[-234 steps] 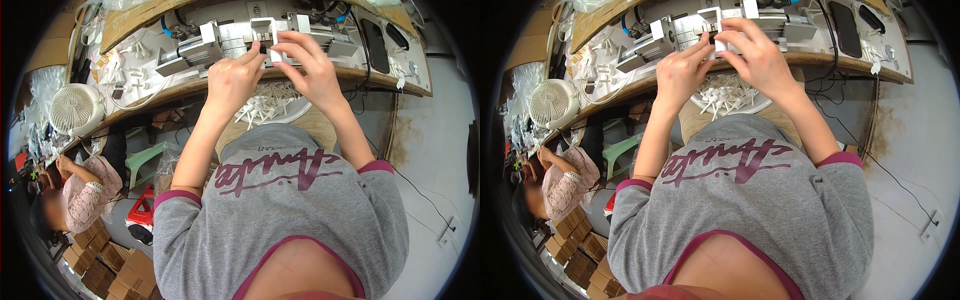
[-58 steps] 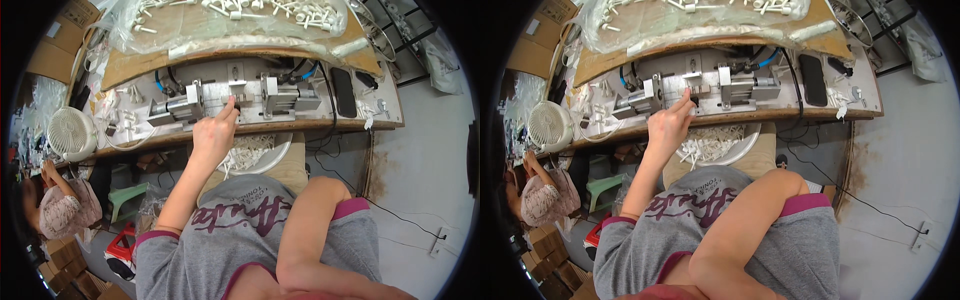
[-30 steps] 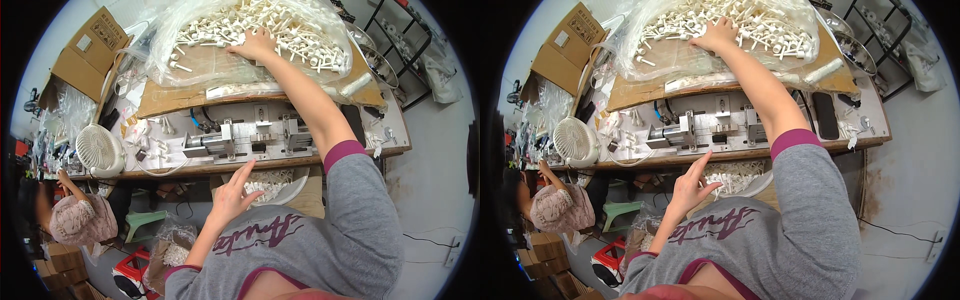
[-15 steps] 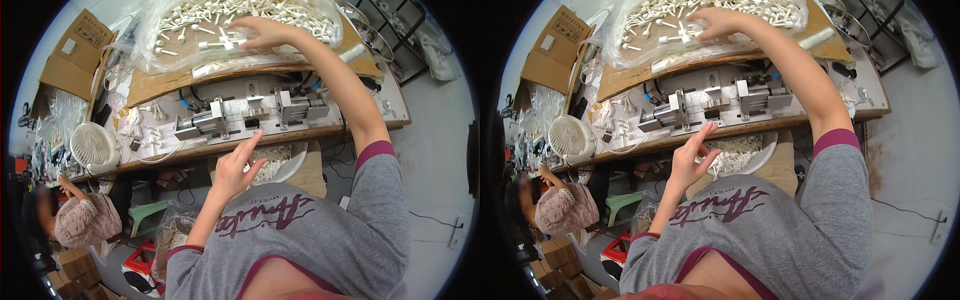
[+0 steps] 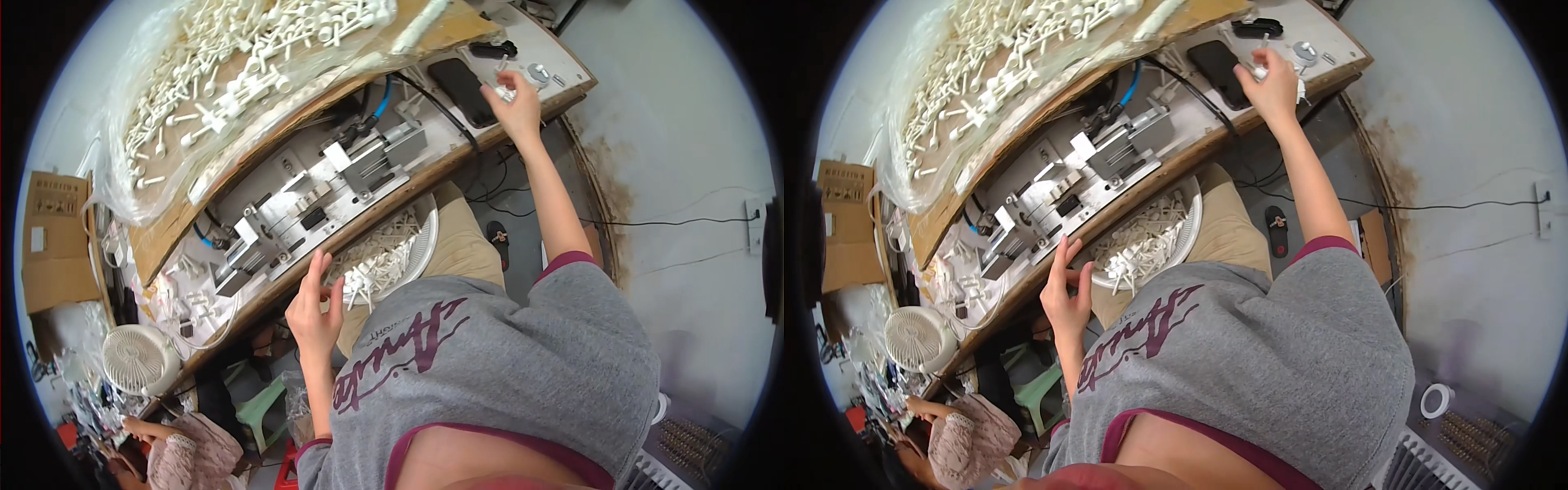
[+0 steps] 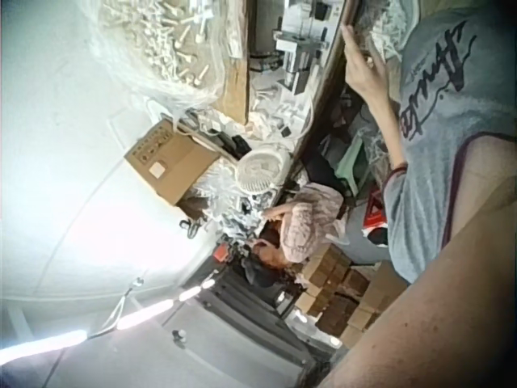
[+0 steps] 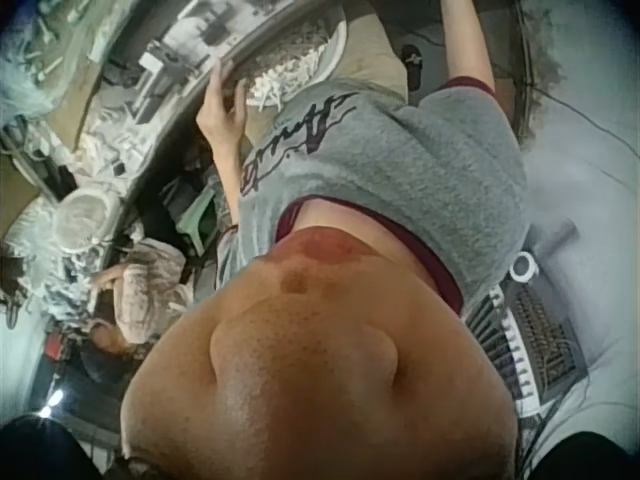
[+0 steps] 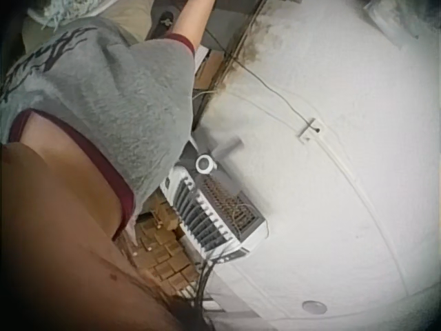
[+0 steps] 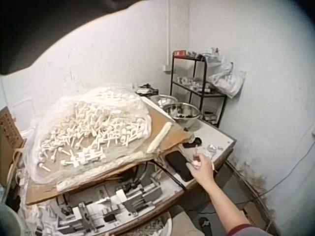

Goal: The person is using a specialized assembly machine to press-fit or join small white plastic components, possibly for medical or industrial use.

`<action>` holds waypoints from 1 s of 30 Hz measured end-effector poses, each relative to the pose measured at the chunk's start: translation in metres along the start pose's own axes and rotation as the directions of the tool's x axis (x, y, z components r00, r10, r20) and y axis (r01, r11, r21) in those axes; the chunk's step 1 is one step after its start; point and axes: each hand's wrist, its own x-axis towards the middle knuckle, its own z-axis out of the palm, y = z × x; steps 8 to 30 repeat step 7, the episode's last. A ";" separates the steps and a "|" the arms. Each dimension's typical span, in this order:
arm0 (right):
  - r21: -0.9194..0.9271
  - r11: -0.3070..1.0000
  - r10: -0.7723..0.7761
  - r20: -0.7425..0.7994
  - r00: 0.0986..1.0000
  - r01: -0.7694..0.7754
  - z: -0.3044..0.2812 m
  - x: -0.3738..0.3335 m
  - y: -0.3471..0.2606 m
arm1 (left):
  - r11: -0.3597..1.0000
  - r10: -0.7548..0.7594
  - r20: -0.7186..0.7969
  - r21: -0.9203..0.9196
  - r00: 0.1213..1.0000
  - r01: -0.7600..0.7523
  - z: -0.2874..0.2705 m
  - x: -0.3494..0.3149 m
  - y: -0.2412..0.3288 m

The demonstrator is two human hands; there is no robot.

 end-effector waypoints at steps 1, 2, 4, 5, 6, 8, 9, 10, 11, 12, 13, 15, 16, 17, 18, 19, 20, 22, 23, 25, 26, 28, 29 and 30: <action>-0.096 0.995 0.009 0.043 0.999 -0.004 0.001 -0.005 0.006 | 1.000 0.016 -0.003 0.006 1.000 -0.016 0.001 0.003 0.000; -0.190 0.982 0.021 0.087 0.996 -0.004 0.004 -0.010 0.012 | 0.999 0.032 -0.007 0.012 0.999 -0.032 0.002 0.005 0.002; -0.289 0.957 0.061 0.173 0.983 -0.008 0.011 -0.008 0.009 | 0.998 0.059 0.006 0.016 0.998 -0.059 0.006 0.011 0.005; -0.330 0.944 0.111 0.224 0.968 -0.032 0.015 -0.006 0.007 | 0.997 0.076 0.021 0.012 0.997 -0.076 0.007 0.014 0.008; -0.370 0.927 0.163 0.272 0.948 -0.053 0.018 -0.004 0.001 | 0.996 0.092 0.035 0.008 0.995 -0.093 0.008 0.017 0.011; -0.402 0.913 0.213 0.312 0.926 -0.074 0.022 -0.002 -0.002 | 0.994 0.110 0.047 0.009 0.993 -0.111 0.009 0.020 0.014; -0.402 0.913 0.213 0.312 0.926 -0.074 0.022 -0.002 -0.002 | 0.994 0.110 0.047 0.009 0.993 -0.111 0.009 0.020 0.014; -0.402 0.913 0.213 0.312 0.926 -0.074 0.022 -0.002 -0.002 | 0.994 0.110 0.047 0.009 0.993 -0.111 0.009 0.020 0.014; -0.402 0.913 0.213 0.312 0.926 -0.074 0.022 -0.002 -0.002 | 0.994 0.110 0.047 0.009 0.993 -0.111 0.009 0.020 0.014; -0.402 0.913 0.213 0.312 0.926 -0.074 0.022 -0.002 -0.002 | 0.994 0.110 0.047 0.009 0.993 -0.111 0.009 0.020 0.014; -0.402 0.913 0.213 0.312 0.926 -0.074 0.022 -0.002 -0.002 | 0.994 0.110 0.047 0.009 0.993 -0.111 0.009 0.020 0.014; -0.402 0.913 0.213 0.312 0.926 -0.074 0.022 -0.002 -0.002 | 0.994 0.110 0.047 0.009 0.993 -0.111 0.009 0.020 0.014; -0.402 0.913 0.213 0.312 0.926 -0.074 0.022 -0.002 -0.002 | 0.994 0.110 0.047 0.009 0.993 -0.111 0.009 0.020 0.014; -0.402 0.913 0.213 0.312 0.926 -0.074 0.022 -0.002 -0.002 | 0.994 0.110 0.047 0.009 0.993 -0.111 0.009 0.020 0.014; -0.402 0.913 0.213 0.312 0.926 -0.074 0.022 -0.002 -0.002 | 0.994 0.110 0.047 0.009 0.993 -0.111 0.009 0.020 0.014; -0.402 0.913 0.213 0.312 0.926 -0.074 0.022 -0.002 -0.002 | 0.994 0.110 0.047 0.009 0.993 -0.111 0.009 0.020 0.014; -0.402 0.913 0.213 0.312 0.926 -0.074 0.022 -0.002 -0.002 | 0.994 0.110 0.047 0.009 0.993 -0.111 0.009 0.020 0.014; -0.402 0.913 0.213 0.312 0.926 -0.074 0.022 -0.002 -0.002 | 0.994 0.110 0.047 0.009 0.993 -0.111 0.009 0.020 0.014; -0.402 0.913 0.213 0.312 0.926 -0.074 0.022 -0.002 -0.002 | 0.994 0.110 0.047 0.009 0.993 -0.111 0.009 0.020 0.014; -0.402 0.913 0.213 0.312 0.926 -0.074 0.022 -0.002 -0.002 | 0.994 0.110 0.047 0.009 0.993 -0.111 0.009 0.020 0.014; -0.402 0.913 0.213 0.312 0.926 -0.074 0.022 -0.002 -0.002 | 0.994 0.110 0.047 0.009 0.993 -0.111 0.009 0.020 0.014; -0.402 0.913 0.213 0.312 0.926 -0.074 0.022 -0.002 -0.002 | 0.994 0.110 0.047 0.009 0.993 -0.111 0.009 0.020 0.014; -0.402 0.913 0.213 0.312 0.926 -0.074 0.022 -0.002 -0.002 | 0.994 0.110 0.047 0.009 0.993 -0.111 0.009 0.020 0.014; -0.402 0.913 0.213 0.312 0.926 -0.074 0.022 -0.002 -0.002 | 0.994 0.110 0.047 0.009 0.993 -0.111 0.009 0.020 0.014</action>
